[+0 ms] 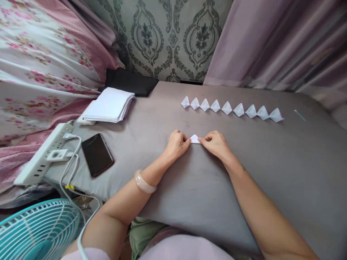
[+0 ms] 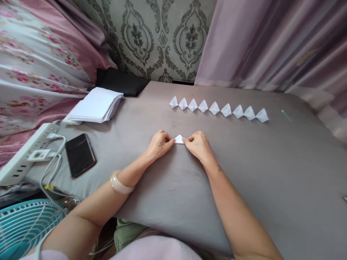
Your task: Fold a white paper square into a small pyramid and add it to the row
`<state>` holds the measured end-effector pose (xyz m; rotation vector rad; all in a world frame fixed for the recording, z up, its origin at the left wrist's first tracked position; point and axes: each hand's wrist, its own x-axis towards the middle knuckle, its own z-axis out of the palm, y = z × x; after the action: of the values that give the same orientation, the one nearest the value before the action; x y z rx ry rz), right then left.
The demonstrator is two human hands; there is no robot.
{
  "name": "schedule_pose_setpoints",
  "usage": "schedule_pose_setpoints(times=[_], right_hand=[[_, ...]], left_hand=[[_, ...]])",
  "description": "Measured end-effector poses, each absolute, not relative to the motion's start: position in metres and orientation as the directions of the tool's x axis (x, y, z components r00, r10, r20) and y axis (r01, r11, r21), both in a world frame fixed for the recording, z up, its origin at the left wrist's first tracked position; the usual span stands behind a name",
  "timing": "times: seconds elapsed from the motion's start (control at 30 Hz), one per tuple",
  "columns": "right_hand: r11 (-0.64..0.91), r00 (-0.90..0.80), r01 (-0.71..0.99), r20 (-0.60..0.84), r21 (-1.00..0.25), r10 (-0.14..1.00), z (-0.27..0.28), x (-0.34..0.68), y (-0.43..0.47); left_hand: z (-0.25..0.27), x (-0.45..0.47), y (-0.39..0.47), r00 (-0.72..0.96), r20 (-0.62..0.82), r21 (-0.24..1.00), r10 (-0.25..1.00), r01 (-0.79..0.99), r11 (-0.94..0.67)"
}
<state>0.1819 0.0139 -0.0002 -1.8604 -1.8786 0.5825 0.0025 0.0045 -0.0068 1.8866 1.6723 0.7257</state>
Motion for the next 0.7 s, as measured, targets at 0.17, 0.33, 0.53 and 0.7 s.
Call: schedule_pose_setpoints(times=[0.17,0.33,0.53,0.7], right_hand=[[0.021,-0.019,0.831,0.009,-0.556,1.000,0.001,0.181,0.014],[0.019,-0.037,0.818,-0.020,-0.575,0.999,0.003,0.181,0.016],[-0.049,-0.100,0.668,-0.155,-0.742,0.983,0.012,0.193,0.016],[-0.094,-0.109,0.593,-0.195,-0.800,0.975,0.013,0.196,0.012]], left_hand=[[-0.007,0.003,0.006,0.112,0.057,0.657,0.992,0.744,-0.122],[-0.004,0.003,0.008,0.122,0.018,0.644,0.992,0.758,-0.105],[-0.005,0.001,0.009,0.124,0.030,0.646,0.992,0.754,-0.114],[-0.004,0.002,0.008,0.126,0.028,0.649,0.992,0.752,-0.114]])
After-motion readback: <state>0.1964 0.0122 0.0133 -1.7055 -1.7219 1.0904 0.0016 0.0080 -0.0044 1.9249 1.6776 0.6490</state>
